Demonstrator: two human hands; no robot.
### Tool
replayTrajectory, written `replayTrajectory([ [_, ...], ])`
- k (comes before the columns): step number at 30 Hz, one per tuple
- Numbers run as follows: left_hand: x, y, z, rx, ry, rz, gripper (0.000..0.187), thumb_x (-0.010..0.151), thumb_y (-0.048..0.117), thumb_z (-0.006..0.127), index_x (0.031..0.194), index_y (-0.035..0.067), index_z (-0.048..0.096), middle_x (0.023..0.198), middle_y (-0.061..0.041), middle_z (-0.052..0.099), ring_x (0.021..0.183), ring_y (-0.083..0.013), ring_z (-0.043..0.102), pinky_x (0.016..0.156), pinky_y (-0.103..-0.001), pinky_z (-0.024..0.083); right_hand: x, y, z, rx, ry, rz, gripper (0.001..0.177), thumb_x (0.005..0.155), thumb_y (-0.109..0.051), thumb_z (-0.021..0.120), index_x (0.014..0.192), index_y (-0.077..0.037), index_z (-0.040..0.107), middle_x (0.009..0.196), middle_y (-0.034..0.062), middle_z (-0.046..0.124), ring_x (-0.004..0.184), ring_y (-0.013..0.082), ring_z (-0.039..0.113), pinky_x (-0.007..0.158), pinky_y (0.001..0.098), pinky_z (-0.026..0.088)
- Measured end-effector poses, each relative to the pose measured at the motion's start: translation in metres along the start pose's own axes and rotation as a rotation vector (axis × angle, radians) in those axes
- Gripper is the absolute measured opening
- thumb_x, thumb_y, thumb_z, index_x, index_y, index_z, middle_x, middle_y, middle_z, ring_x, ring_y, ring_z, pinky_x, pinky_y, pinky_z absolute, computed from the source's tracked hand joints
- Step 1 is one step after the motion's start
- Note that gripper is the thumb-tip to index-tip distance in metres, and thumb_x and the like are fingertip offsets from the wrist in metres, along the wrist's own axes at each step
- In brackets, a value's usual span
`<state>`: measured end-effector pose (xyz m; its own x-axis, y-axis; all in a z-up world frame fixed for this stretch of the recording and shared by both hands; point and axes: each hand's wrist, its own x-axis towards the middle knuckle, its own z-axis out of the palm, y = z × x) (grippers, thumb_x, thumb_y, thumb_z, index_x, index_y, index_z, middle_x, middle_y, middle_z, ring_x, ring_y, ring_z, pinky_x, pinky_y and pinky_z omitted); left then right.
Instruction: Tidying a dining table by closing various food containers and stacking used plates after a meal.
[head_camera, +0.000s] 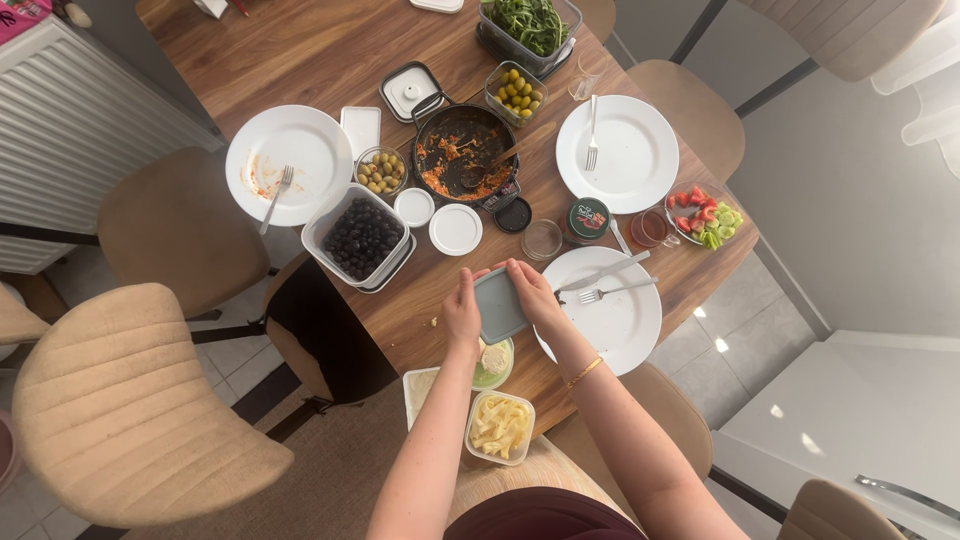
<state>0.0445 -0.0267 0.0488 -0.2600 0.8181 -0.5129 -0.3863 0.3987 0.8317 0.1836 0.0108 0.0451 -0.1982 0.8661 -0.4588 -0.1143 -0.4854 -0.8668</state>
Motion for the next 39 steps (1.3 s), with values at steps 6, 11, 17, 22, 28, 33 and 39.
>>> replayTrajectory([
  [6,0.021,-0.021,-0.016,-0.02,-0.056,-0.019,0.067,0.102,0.059,0.047,0.117,0.001,0.076,0.109,-0.011,0.077,0.099,-0.0187,0.071,0.086,-0.032,0.056,0.004,0.018,0.004,-0.053,0.07,-0.028,0.041,0.106,-0.042,0.052,0.114,-0.007,0.072,0.095,-0.0003,0.071,0.086,0.0067,0.064,0.077,0.0239,0.053],
  [11,0.038,-0.025,-0.034,-0.047,-0.071,-0.12,0.07,0.101,0.063,0.032,0.144,0.013,0.056,0.143,-0.011,0.059,0.129,-0.0199,0.057,0.108,-0.035,0.045,0.038,0.06,-0.001,-0.141,0.17,-0.021,0.043,0.106,-0.042,0.052,0.118,-0.005,0.071,0.098,0.0011,0.073,0.09,0.0087,0.064,0.08,0.0262,0.052],
  [17,0.049,-0.039,-0.078,0.013,0.002,-0.095,0.072,0.1,0.062,0.027,0.154,0.019,0.048,0.164,0.001,0.037,0.155,-0.0165,0.023,0.124,-0.046,0.014,0.082,0.105,-0.015,-0.531,0.328,-0.074,0.04,0.106,-0.039,0.052,0.122,-0.006,0.069,0.107,0.0139,0.075,0.102,0.0269,0.068,0.089,0.0377,0.052],
  [22,0.041,-0.027,-0.09,0.023,-0.014,-0.106,0.073,0.103,0.063,0.03,0.144,0.01,0.061,0.16,0.0,0.047,0.155,-0.0175,0.03,0.124,-0.047,0.02,0.107,0.11,-0.005,-0.737,0.445,-0.269,0.035,0.106,-0.032,0.055,0.127,-0.007,0.067,0.119,0.0194,0.069,0.114,0.0386,0.063,0.099,0.0449,0.049],
  [28,0.056,-0.037,-0.107,-0.048,-0.016,-0.153,0.064,0.102,0.058,0.04,0.147,0.015,0.054,0.156,0.0,0.05,0.147,-0.0203,0.04,0.12,-0.044,0.029,0.118,0.046,0.047,-0.898,0.48,-0.335,0.064,0.088,-0.043,0.077,0.136,-0.006,0.056,0.13,0.0184,0.059,0.124,0.0374,0.056,0.106,0.0458,0.046],
  [33,0.065,-0.035,-0.122,-0.011,-0.05,-0.151,0.062,0.104,0.055,0.04,0.145,0.012,0.056,0.152,-0.003,0.054,0.141,-0.0196,0.048,0.115,-0.04,0.036,0.121,0.02,0.088,-1.078,0.384,-0.361,0.107,0.061,-0.047,0.094,0.146,-0.008,0.041,0.143,0.0209,0.045,0.127,0.0424,0.048,0.103,0.0493,0.045],
  [39,0.07,-0.027,-0.129,0.041,-0.112,-0.188,0.055,0.105,0.049,0.041,0.142,0.012,0.057,0.15,-0.002,0.056,0.137,-0.0186,0.05,0.113,-0.039,0.038,0.12,0.025,0.103,-1.047,0.443,-0.287,0.092,0.063,-0.031,0.089,0.14,-0.012,0.043,0.141,0.0209,0.045,0.125,0.0427,0.049,0.102,0.0489,0.047],
])
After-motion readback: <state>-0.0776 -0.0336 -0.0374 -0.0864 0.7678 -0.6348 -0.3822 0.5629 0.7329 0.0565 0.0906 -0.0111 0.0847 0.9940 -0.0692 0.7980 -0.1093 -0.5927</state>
